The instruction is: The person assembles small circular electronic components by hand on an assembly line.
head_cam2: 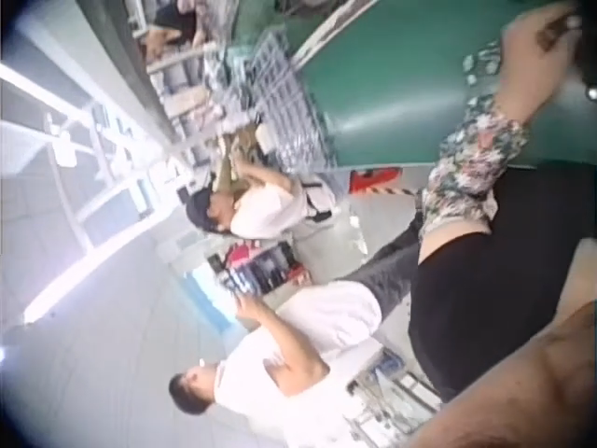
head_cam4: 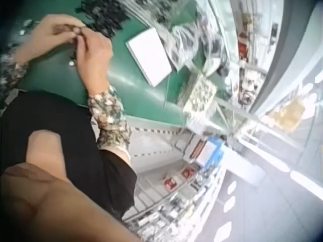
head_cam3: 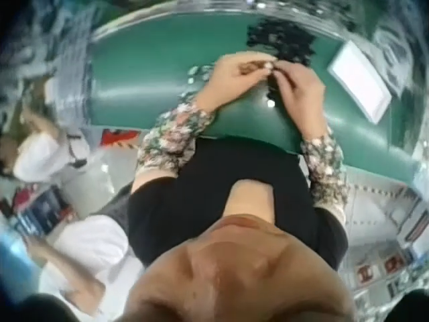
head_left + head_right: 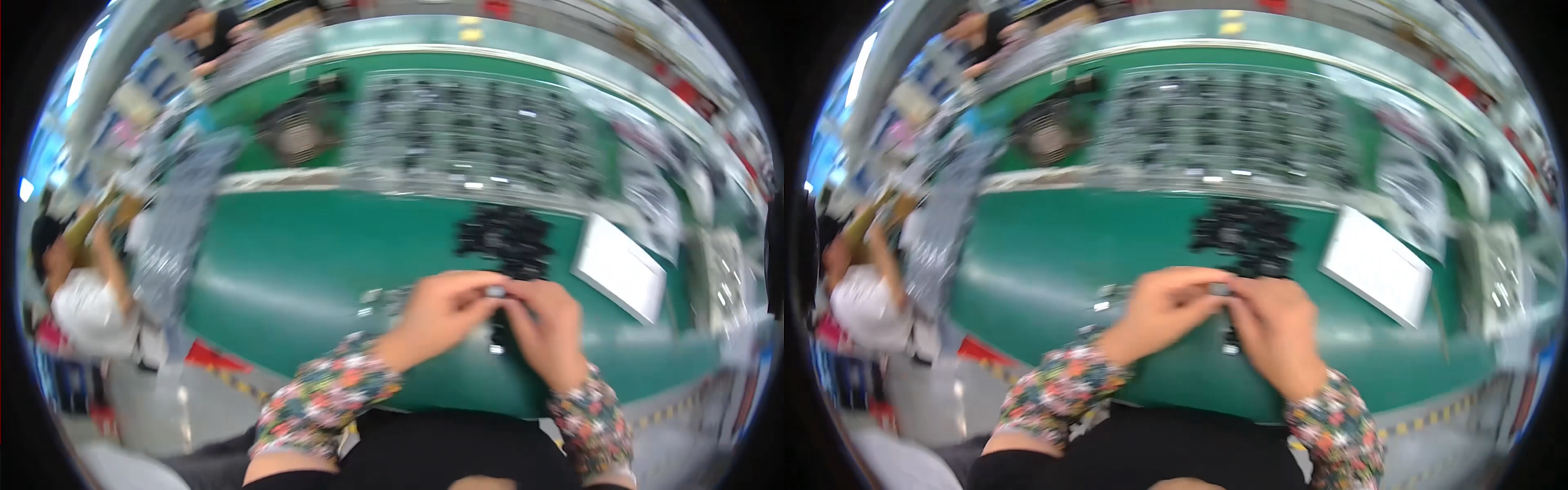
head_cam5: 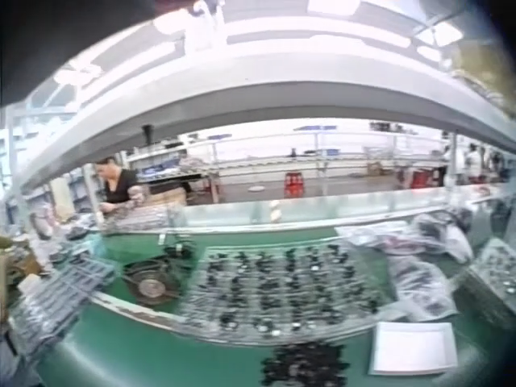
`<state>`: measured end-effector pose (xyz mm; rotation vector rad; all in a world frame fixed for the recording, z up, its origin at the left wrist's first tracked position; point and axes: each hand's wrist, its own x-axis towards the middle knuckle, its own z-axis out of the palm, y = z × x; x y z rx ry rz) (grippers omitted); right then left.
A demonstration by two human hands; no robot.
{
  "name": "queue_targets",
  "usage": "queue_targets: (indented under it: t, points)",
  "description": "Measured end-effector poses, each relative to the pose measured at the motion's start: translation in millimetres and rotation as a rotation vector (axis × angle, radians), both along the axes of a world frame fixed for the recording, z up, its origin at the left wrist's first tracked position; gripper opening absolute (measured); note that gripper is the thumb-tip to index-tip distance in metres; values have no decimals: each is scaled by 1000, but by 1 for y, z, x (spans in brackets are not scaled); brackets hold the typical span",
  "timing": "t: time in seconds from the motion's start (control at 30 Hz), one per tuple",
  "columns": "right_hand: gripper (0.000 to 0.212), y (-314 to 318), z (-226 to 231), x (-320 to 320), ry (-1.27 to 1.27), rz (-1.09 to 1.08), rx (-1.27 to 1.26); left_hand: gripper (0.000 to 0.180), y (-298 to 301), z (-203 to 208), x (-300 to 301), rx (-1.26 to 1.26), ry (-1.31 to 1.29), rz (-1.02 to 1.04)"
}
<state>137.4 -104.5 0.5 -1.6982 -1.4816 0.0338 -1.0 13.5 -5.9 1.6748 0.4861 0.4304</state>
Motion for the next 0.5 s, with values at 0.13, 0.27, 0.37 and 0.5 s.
queue_targets:
  t: [0.13, 0.27, 0.37, 0.5]
  points:
    - [14, -9, 8, 4, -76, 4, 38, 28, -5, -5, 5, 52, -177, -6]
    - [12, -17, 10, 7, -120, -34, 56, 32, -10, 1, 6, -21, -114, -65]
    - [12, -18, 8, 5, -124, -31, 78, 32, -12, 0, 4, -32, -113, -62]
    - [13, -18, 9, 4, -144, -19, 63, 32, -11, 0, 3, -79, -117, -53]
